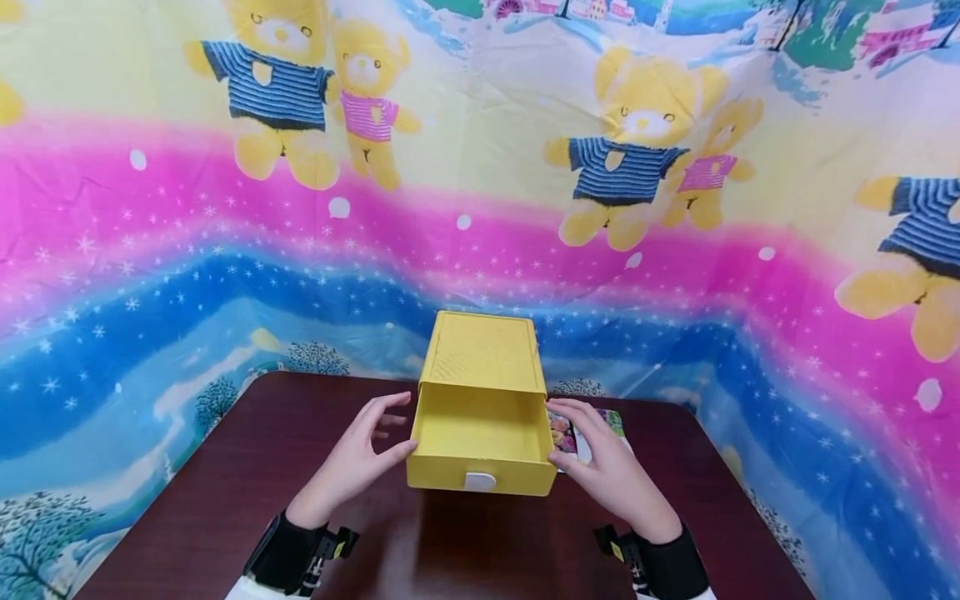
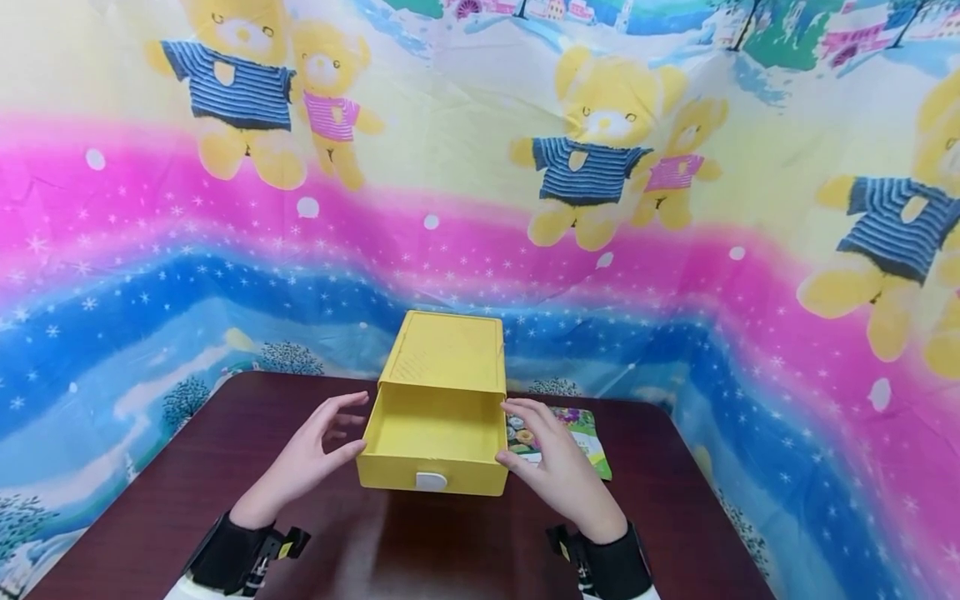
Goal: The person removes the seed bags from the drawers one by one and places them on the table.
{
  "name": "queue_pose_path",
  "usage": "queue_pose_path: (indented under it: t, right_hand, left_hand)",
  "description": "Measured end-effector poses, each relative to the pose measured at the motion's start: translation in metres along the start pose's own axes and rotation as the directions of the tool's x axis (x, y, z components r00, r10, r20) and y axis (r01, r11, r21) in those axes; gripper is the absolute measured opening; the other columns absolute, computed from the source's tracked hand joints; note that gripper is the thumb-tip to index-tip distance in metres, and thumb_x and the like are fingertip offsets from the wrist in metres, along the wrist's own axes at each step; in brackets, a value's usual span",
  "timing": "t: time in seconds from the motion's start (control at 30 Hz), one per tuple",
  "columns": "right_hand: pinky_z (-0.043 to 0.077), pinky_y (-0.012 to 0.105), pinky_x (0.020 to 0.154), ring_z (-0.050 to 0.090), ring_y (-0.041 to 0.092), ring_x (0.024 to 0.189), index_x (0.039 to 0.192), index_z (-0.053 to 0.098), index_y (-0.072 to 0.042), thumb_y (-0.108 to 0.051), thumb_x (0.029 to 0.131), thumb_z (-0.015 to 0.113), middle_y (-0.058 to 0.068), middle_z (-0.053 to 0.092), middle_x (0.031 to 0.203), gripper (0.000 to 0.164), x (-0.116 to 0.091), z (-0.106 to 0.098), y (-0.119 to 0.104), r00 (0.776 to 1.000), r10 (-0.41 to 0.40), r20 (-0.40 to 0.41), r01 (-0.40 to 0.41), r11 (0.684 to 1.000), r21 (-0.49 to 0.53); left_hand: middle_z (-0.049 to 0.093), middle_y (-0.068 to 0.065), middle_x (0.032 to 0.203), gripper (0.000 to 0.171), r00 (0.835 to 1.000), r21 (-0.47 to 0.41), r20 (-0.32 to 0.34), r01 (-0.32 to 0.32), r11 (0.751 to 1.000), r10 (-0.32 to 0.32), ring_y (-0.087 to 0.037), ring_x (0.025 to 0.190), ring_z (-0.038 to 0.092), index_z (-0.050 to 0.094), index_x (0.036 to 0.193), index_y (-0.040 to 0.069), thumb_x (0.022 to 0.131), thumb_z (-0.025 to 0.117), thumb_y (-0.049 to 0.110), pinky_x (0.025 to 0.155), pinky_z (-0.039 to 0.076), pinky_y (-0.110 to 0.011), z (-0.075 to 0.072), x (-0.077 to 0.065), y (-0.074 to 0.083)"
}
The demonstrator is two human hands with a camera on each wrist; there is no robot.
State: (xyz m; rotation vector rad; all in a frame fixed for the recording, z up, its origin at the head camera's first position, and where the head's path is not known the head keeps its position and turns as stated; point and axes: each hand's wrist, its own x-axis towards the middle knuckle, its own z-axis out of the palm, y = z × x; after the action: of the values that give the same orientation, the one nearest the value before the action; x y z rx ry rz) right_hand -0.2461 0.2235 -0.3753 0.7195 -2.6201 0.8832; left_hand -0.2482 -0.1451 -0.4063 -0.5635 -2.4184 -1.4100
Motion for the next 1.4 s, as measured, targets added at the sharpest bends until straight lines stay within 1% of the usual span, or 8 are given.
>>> queue_pose_path:
  t: [0.17, 0.37, 0.63, 0.83, 0.97, 1.13, 1.27, 1.4]
  right_hand:
    - [0.049, 0.048, 0.105, 0.044, 0.019, 0.142, 0.153, 0.045, -0.029, -0.039, 0.091, 0.076, -0.010, 0.042, 0.154, 0.070, -0.003, -0.002, -0.003, 1.000, -0.009, 0.016, 0.009, 1.000, 0.015]
    - [0.052, 0.043, 0.102, 0.047, 0.015, 0.138, 0.151, 0.047, -0.028, -0.053, 0.088, 0.074, -0.013, 0.043, 0.152, 0.073, -0.004, -0.001, -0.002, 0.999, -0.051, -0.002, 0.051, 0.999, -0.019]
    - [0.053, 0.040, 0.100, 0.050, 0.014, 0.135, 0.151, 0.047, -0.029, -0.046, 0.089, 0.077, -0.013, 0.043, 0.152, 0.071, -0.005, 0.000, -0.003, 0.997, -0.079, -0.003, 0.079, 0.996, -0.035]
    - [0.054, 0.040, 0.099, 0.051, 0.014, 0.134, 0.151, 0.045, -0.032, -0.048, 0.090, 0.075, -0.011, 0.044, 0.152, 0.070, -0.005, -0.001, -0.002, 0.996, -0.088, 0.006, 0.088, 0.995, -0.041]
    - [0.053, 0.041, 0.100, 0.050, 0.013, 0.135, 0.152, 0.046, -0.029, -0.048, 0.090, 0.075, -0.012, 0.043, 0.153, 0.071, -0.007, -0.002, -0.001, 0.996, -0.093, 0.012, 0.093, 0.995, -0.036]
    - [0.054, 0.040, 0.100, 0.050, 0.013, 0.134, 0.153, 0.045, -0.026, -0.041, 0.089, 0.078, -0.012, 0.042, 0.153, 0.073, -0.008, -0.002, 0.000, 0.995, -0.102, 0.022, 0.103, 0.994, -0.047]
    - [0.054, 0.038, 0.099, 0.052, 0.011, 0.132, 0.153, 0.044, -0.030, -0.036, 0.089, 0.081, -0.012, 0.042, 0.153, 0.075, -0.008, -0.001, -0.001, 0.994, -0.109, 0.023, 0.110, 0.993, -0.052]
    - [0.054, 0.038, 0.099, 0.053, 0.011, 0.131, 0.153, 0.041, -0.037, -0.036, 0.089, 0.081, -0.013, 0.042, 0.154, 0.076, -0.008, 0.000, -0.001, 0.993, -0.116, 0.013, 0.117, 0.992, -0.052]
  left_hand:
    - [0.051, -0.008, 0.147, 0.065, 1.000, -0.008, 0.008, -0.027, 1.000, 0.027, -0.026, 0.118, 0.062, 0.048, 0.148, 0.010, 0.092, 0.077, 0.022, 0.096, 0.050, -0.047, 0.000, -0.002, 0.001]
    - [0.050, -0.007, 0.147, 0.066, 0.999, -0.023, 0.023, -0.041, 0.999, 0.041, -0.026, 0.118, 0.061, 0.048, 0.148, 0.014, 0.090, 0.079, 0.022, 0.097, 0.049, -0.046, 0.000, -0.002, 0.001]
    - [0.050, -0.005, 0.146, 0.070, 0.996, -0.022, 0.021, -0.091, 0.996, 0.092, -0.026, 0.118, 0.062, 0.048, 0.149, 0.015, 0.088, 0.082, 0.023, 0.095, 0.050, -0.041, -0.005, -0.004, -0.007]
    - [0.051, -0.004, 0.146, 0.070, 0.992, -0.024, 0.019, -0.126, 0.992, 0.127, -0.025, 0.119, 0.063, 0.048, 0.148, 0.021, 0.087, 0.083, 0.024, 0.095, 0.050, -0.040, -0.005, -0.004, -0.010]
    - [0.052, -0.005, 0.144, 0.069, 0.989, -0.021, 0.008, -0.149, 0.989, 0.150, -0.024, 0.119, 0.063, 0.049, 0.147, 0.024, 0.087, 0.083, 0.022, 0.095, 0.050, -0.038, -0.003, -0.004, -0.011]
    - [0.052, -0.006, 0.144, 0.068, 0.984, -0.034, -0.011, -0.177, 0.984, 0.176, -0.024, 0.119, 0.063, 0.050, 0.146, 0.023, 0.087, 0.083, 0.019, 0.095, 0.050, -0.034, -0.001, -0.005, -0.011]
    - [0.054, -0.005, 0.142, 0.068, 0.980, -0.025, -0.032, -0.196, 0.980, 0.195, -0.023, 0.117, 0.063, 0.051, 0.145, 0.022, 0.086, 0.084, 0.018, 0.094, 0.050, -0.033, -0.001, -0.006, -0.011]
    - [0.055, 0.000, 0.140, 0.070, 0.980, -0.015, -0.053, -0.193, 0.981, 0.192, -0.020, 0.117, 0.062, 0.053, 0.145, 0.026, 0.084, 0.086, 0.019, 0.095, 0.050, -0.033, 0.000, -0.006, -0.011]
